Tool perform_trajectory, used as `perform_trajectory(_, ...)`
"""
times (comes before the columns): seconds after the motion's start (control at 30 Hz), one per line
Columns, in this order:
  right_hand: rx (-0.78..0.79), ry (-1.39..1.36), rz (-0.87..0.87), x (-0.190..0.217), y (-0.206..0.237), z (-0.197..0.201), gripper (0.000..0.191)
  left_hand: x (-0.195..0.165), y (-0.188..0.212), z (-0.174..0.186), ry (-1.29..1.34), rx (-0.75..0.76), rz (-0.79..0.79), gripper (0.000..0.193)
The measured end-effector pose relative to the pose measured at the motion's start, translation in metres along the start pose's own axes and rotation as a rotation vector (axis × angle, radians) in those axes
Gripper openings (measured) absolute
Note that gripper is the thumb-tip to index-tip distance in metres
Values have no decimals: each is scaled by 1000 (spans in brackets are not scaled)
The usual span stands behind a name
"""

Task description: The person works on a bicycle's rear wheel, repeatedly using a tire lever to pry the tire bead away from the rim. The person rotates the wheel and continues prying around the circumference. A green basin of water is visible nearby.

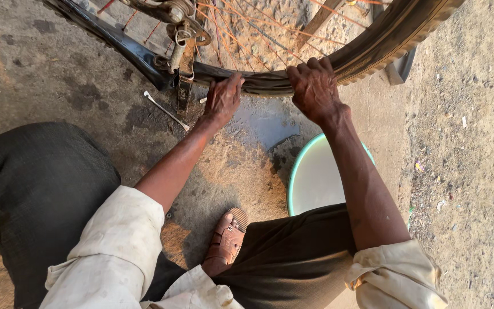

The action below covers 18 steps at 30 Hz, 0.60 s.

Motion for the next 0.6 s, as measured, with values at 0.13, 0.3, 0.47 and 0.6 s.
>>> perform_trajectory(0.13,-47,-64,-56,-1,-5,7,11,-9,-28,1,60,39,-28,21)
perform_trajectory(0.3,234,25,-165,-6,-10,-6,14,-44,-76,-28,-366,717,-14,14)
perform_trajectory(0.47,224,-18,-194,-5,-10,-10,22,-72,-75,-45,-708,991,43,24)
perform_trajectory(0.6,222,34,-195,-2,-1,-10,25,-63,-50,-52,-886,723,-113,33)
Point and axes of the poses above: each hand's wrist, its own y-axis away from the middle knuckle, its own z-axis out of the back of the hand, x = y × z, the point moved 5 cm from there along -y, towards the middle knuckle, and after that the axes turned 2 degrees about -x, right-handed, at the moved point
